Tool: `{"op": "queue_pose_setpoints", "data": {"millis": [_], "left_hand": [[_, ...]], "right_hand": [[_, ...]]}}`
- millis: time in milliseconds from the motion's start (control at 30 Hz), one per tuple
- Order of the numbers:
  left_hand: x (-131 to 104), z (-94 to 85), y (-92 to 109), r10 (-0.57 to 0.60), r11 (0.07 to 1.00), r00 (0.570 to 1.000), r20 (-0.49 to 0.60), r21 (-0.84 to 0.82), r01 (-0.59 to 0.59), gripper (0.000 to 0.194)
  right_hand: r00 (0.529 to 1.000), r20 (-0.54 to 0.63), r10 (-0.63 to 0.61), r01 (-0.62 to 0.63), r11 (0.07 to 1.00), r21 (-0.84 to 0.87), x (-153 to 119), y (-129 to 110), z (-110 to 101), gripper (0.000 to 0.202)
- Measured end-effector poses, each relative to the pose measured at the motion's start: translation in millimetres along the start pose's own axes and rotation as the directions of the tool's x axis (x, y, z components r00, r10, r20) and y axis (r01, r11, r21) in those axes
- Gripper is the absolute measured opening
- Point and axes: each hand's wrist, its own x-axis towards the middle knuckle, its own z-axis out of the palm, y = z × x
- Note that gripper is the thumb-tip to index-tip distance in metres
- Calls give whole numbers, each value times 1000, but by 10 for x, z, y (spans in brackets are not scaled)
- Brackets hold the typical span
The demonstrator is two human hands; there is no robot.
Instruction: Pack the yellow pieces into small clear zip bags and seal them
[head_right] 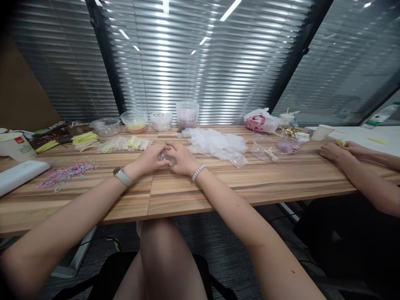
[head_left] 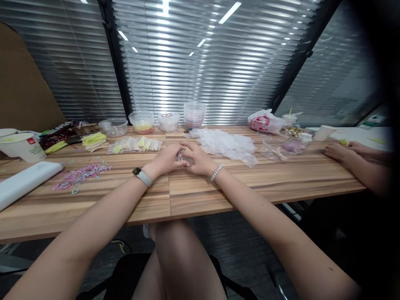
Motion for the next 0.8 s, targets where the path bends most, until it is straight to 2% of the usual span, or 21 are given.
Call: {"op": "queue_pose_setpoints", "data": {"millis": [133, 333, 500, 667, 800], "left_hand": [[-5, -23, 23, 16, 1000, 1000, -16, -20, -16, 54], [-51, -2, 34, 31, 999, 998, -59, 15, -30, 41], [-61, 17, -2, 45, 999, 997, -63, 30, -43, 51], [-61, 31, -16, 40, 992, 997, -63, 125, -32, 57], [-58, 51, -61, 67, 976, 995, -74, 212, -50, 48]], "right_hand": [[1000, -15, 2, -2, 1000, -4, -19, 49, -21, 42], [999, 20, 43, -44, 997, 58, -34, 18, -46, 54], [997, 61, 40, -44, 997, 69, -39, -9, -45, 56], [996, 67, 57, -61, 997, 55, -40, -26, -42, 65], [996, 66, 56, -58, 998, 34, -34, -7, -34, 62]]}}
